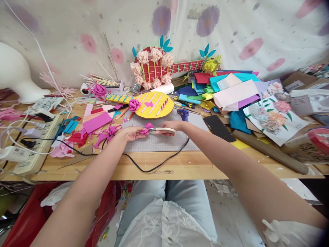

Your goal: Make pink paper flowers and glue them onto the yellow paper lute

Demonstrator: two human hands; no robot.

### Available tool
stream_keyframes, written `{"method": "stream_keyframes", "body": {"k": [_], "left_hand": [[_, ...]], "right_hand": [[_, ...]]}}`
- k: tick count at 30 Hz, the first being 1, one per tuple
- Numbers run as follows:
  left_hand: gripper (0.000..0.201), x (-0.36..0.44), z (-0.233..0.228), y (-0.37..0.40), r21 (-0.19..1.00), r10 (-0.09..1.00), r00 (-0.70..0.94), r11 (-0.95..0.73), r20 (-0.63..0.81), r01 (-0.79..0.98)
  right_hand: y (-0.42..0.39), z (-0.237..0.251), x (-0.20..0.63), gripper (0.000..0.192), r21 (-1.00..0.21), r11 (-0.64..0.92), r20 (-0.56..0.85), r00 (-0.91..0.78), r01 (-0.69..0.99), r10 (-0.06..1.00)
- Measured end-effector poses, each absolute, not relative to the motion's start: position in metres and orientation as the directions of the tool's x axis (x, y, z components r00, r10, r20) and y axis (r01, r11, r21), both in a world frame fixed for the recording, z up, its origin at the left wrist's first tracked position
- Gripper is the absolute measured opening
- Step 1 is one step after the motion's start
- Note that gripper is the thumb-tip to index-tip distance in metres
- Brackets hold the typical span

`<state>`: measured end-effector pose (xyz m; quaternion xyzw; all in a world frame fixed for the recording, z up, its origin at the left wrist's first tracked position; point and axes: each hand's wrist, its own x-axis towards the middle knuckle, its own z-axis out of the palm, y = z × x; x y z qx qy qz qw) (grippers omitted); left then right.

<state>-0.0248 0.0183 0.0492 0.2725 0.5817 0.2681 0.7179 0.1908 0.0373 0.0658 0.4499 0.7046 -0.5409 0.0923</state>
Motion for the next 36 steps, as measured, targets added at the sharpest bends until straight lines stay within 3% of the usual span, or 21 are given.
{"method": "stream_keyframes", "body": {"k": [3,9,12,18,20,24,27,36], "left_hand": [[0.004,-0.02,0.05,0.006,0.778,0.779,0.141,0.623,-0.61,-0.077],[0.003,-0.016,0.049,-0.022,0.833,0.858,-0.026,0.49,-0.513,-0.257],[0.005,-0.018,0.05,-0.025,0.831,0.871,-0.13,0.393,-0.473,-0.393],[0.007,-0.006,0.056,-0.022,0.774,0.838,-0.369,0.096,-0.402,-0.626],[0.009,0.0,0.06,-0.022,0.713,0.816,-0.374,0.066,-0.442,-0.698],[0.02,0.006,0.068,-0.021,0.623,0.782,-0.314,0.12,-0.539,-0.773],[0.023,0.008,0.069,-0.017,0.572,0.787,-0.267,0.129,-0.556,-0.81],[0.016,0.028,0.068,-0.021,0.562,0.824,-0.293,0.036,-0.484,-0.826]], "right_hand": [[0.031,0.071,0.195,0.055,-0.723,-0.016,-0.599,-0.615,0.691,0.513],[0.011,0.073,0.206,0.055,-0.873,-0.012,-0.414,-0.729,0.487,0.545],[0.004,0.07,0.205,0.054,-0.914,0.01,-0.314,-0.722,0.406,0.617],[-0.009,0.068,0.184,0.052,-0.932,0.076,-0.142,-0.552,0.353,0.822],[-0.015,0.069,0.177,0.05,-0.883,0.153,-0.112,-0.516,0.444,0.849],[-0.022,0.072,0.168,0.049,-0.671,0.253,-0.189,-0.491,0.697,0.85],[-0.023,0.073,0.164,0.049,-0.603,0.28,-0.214,-0.489,0.747,0.845],[-0.014,0.072,0.158,0.045,-0.813,0.265,-0.15,-0.627,0.518,0.765]]}}
